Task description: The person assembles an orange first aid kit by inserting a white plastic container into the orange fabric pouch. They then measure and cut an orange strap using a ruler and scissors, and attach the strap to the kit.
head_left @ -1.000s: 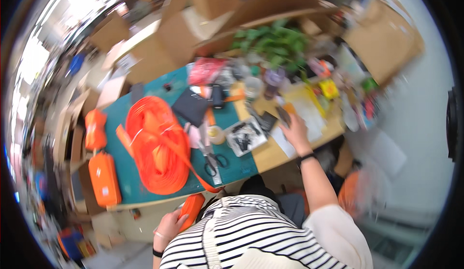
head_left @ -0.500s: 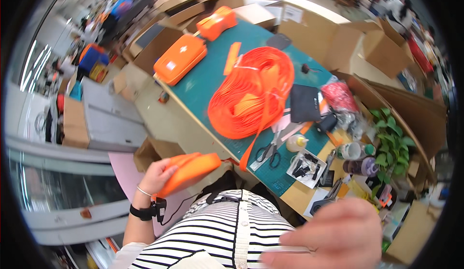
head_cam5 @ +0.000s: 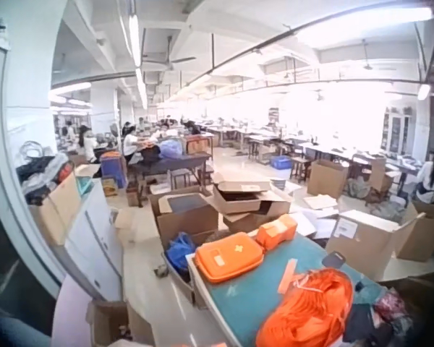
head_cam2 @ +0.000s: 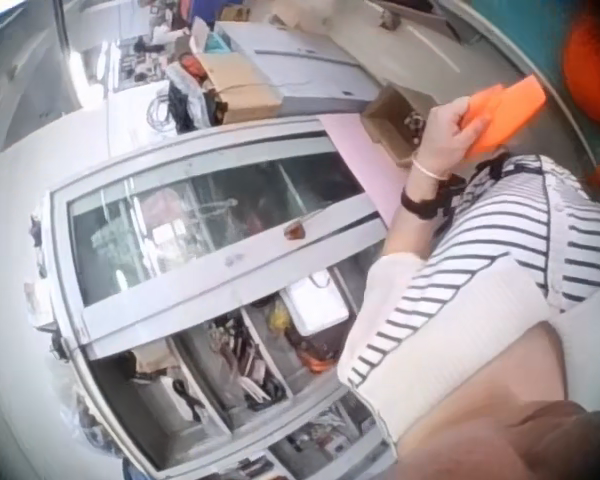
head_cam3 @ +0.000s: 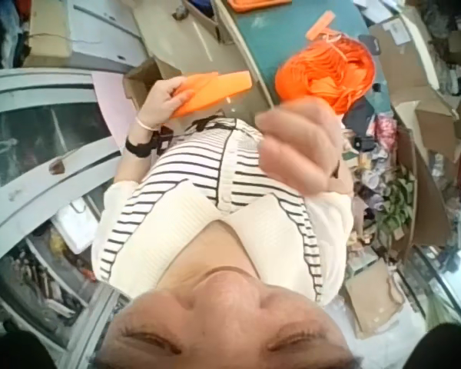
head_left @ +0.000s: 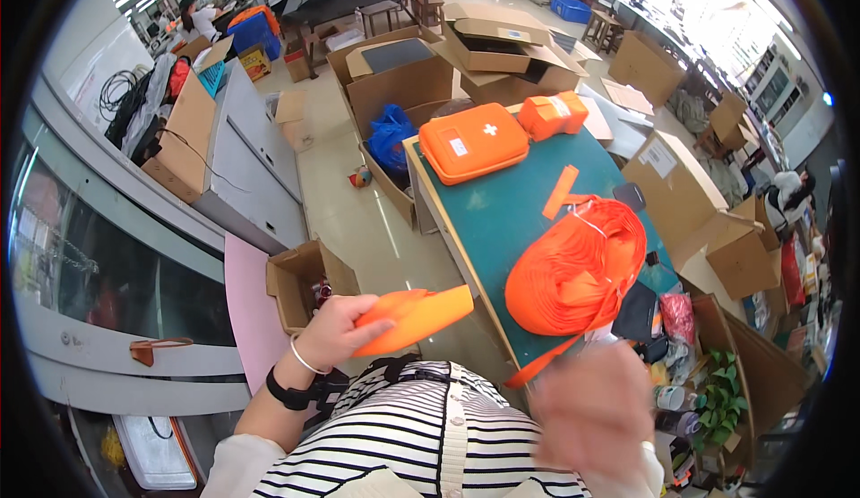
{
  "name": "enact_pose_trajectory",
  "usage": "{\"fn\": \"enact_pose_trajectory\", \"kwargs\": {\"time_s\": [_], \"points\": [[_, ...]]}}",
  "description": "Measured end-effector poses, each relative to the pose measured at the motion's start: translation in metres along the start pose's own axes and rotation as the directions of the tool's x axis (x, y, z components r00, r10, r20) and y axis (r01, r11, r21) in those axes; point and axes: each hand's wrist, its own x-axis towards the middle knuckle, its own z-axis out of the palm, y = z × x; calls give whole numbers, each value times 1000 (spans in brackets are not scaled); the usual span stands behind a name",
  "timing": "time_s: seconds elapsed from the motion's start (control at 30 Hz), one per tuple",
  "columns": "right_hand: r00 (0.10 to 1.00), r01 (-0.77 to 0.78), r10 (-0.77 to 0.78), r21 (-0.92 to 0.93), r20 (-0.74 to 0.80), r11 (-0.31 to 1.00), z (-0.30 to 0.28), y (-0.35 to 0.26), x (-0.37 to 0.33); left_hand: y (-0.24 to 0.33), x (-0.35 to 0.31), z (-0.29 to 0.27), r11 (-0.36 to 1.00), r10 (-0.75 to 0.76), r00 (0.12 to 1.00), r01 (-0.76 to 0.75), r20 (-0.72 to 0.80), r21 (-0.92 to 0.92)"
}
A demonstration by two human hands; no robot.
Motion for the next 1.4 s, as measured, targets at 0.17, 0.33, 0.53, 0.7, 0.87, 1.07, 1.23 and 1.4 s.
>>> {"fn": "enact_pose_trajectory", "kwargs": {"time_s": [0.17,0.33,0.53,0.7,0.87,1.07,1.23,1.4], "points": [[873,-362,241,231,425,903,150,79,4,-6,35,-43,958,196,947,-240,253,158],[749,-572,275,377,603,729,188,91,-7,-26,57,-72,961,231,914,-268,334,69],[750,-602,177,549,637,580,209,136,21,-45,96,-90,956,222,864,-284,451,73],[815,-464,184,430,549,774,221,187,53,-50,135,-113,953,162,914,-243,371,182],[578,-758,249,398,777,516,230,240,71,-58,172,-139,889,32,954,-163,297,427],[565,-774,259,395,783,495,239,293,83,-89,202,-157,907,-45,994,-2,101,422],[327,-930,756,335,567,151,189,340,64,-87,209,-223,960,-276,945,282,-173,5],[180,-714,979,698,96,63,147,347,43,-86,251,-269,958,-63,987,20,-145,-286]]}}
